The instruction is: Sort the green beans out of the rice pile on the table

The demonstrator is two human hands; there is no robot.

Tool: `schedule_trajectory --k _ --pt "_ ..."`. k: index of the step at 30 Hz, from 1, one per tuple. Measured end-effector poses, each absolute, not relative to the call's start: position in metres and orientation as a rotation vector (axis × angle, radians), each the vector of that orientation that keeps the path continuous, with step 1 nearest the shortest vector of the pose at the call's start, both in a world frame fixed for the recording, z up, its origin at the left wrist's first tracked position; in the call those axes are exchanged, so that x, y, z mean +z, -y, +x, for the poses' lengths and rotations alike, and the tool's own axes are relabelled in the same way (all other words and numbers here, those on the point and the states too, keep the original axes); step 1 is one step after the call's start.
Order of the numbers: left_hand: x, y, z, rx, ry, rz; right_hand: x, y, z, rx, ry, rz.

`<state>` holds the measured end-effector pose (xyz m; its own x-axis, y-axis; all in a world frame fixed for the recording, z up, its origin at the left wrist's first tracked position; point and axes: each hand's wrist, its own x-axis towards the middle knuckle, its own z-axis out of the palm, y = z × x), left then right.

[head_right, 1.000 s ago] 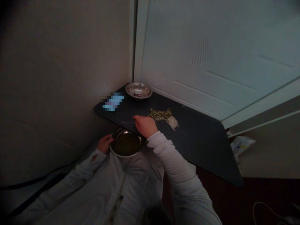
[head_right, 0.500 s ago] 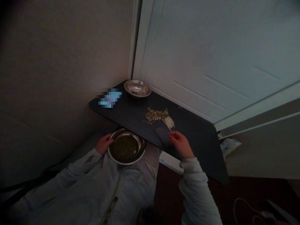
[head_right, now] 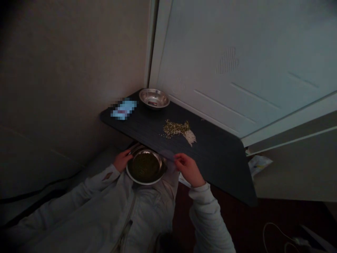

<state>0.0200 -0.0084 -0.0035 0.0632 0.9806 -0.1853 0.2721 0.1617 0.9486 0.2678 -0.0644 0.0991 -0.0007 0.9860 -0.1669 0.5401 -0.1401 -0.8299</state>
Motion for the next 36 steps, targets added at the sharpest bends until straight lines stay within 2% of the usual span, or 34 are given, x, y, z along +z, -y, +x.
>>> schedule_trajectory --k 6,15,27,32,36 --pt "0.006 0.009 0.015 0.872 -1.487 1.225 0.091 0.039 0.27 0.903 1.462 -1.779" --pt "0.008 0.011 -0.001 0.87 -1.588 1.286 0.095 -0.005 0.221 0.725 1.804 -1.769" --pt "-0.002 0.01 -0.008 0.934 -1.573 1.174 0.097 -0.019 0.203 0.781 2.058 -1.624" --pt "-0.008 0.009 -0.009 0.937 -1.543 1.204 0.097 -0.018 0.22 1.048 1.864 -1.456" --pt "-0.002 0.009 -0.008 0.92 -1.569 1.21 0.095 -0.024 0.255 0.754 1.481 -1.572"
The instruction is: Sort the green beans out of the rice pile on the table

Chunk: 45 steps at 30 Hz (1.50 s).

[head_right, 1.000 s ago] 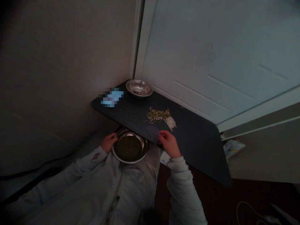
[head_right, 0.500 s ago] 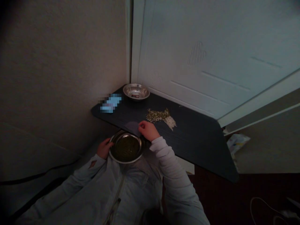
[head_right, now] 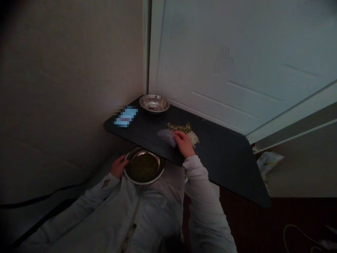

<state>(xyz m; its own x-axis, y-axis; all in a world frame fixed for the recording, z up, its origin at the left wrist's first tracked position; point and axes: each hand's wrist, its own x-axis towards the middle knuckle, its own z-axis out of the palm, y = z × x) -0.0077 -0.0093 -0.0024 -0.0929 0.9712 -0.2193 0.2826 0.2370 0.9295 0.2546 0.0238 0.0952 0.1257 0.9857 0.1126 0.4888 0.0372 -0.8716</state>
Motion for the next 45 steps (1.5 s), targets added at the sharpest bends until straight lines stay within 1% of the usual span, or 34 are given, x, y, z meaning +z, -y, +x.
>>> schedule_trajectory --k 3,5,16,19,25,30,36,42,45 --pt "-0.001 0.009 -0.005 0.909 -1.549 1.227 0.088 -0.03 0.275 0.469 1.33 -1.679" --pt "-0.002 0.009 -0.001 0.895 -1.527 1.264 0.082 -0.032 0.28 0.369 1.298 -1.731" --pt "-0.008 0.007 0.012 0.795 -1.464 1.522 0.079 -0.028 0.262 0.102 1.473 -1.842" --pt "-0.007 0.007 0.01 0.769 -1.471 1.557 0.077 -0.028 0.263 0.103 1.504 -1.833" --pt "-0.004 0.006 0.009 0.715 -1.521 1.61 0.075 -0.027 0.262 0.21 1.572 -1.633" --pt "-0.006 0.006 0.009 0.73 -1.494 1.57 0.074 -0.027 0.262 0.212 1.51 -1.684" --pt "-0.008 0.006 0.008 0.766 -1.459 1.546 0.076 -0.026 0.261 0.268 1.616 -1.635" --pt "-0.01 0.005 0.007 0.76 -1.454 1.547 0.074 -0.027 0.262 0.2 1.539 -1.689" --pt "-0.01 0.004 0.007 0.756 -1.458 1.536 0.073 -0.026 0.261 0.262 1.6 -1.649"
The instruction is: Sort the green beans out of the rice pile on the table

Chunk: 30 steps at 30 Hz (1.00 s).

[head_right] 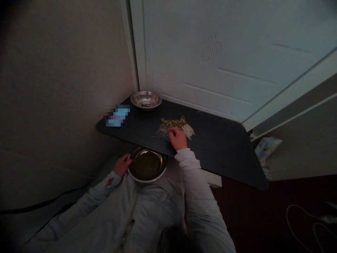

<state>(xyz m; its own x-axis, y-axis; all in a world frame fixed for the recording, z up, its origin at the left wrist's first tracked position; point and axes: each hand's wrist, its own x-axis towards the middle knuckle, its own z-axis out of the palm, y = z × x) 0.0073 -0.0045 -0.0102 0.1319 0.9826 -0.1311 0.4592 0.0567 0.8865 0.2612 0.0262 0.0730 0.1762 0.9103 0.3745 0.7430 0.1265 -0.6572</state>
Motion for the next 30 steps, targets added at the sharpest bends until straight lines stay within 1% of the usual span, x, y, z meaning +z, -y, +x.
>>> schedule_trajectory --k 5,20,30 --pt "-0.007 0.005 0.008 0.738 -1.481 1.544 0.073 -0.024 0.259 0.39 1.596 -1.564" --pt "-0.002 0.007 0.009 0.724 -1.478 1.541 0.077 0.008 0.27 0.401 1.295 -1.659" --pt "-0.013 0.004 0.006 0.73 -1.486 1.589 0.078 0.014 0.262 0.387 1.493 -1.689"
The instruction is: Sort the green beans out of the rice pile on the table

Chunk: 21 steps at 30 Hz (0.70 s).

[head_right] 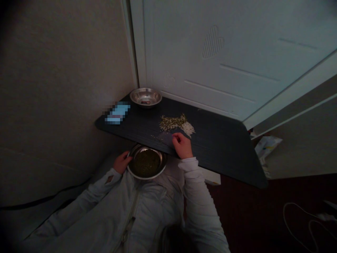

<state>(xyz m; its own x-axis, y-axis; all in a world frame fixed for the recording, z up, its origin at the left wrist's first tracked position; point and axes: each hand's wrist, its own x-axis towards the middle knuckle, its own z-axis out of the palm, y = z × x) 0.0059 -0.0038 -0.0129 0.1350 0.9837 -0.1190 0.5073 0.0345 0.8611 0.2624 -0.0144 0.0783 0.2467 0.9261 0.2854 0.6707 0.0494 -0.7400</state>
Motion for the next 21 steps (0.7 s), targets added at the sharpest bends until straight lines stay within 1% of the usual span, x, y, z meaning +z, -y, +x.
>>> schedule_trajectory --k 9,21 --pt "-0.002 0.006 0.009 0.728 -1.511 1.566 0.079 0.015 0.259 0.422 1.602 -1.662" --pt "-0.001 0.006 0.012 0.723 -1.464 1.554 0.08 0.016 0.256 0.464 1.681 -1.641"
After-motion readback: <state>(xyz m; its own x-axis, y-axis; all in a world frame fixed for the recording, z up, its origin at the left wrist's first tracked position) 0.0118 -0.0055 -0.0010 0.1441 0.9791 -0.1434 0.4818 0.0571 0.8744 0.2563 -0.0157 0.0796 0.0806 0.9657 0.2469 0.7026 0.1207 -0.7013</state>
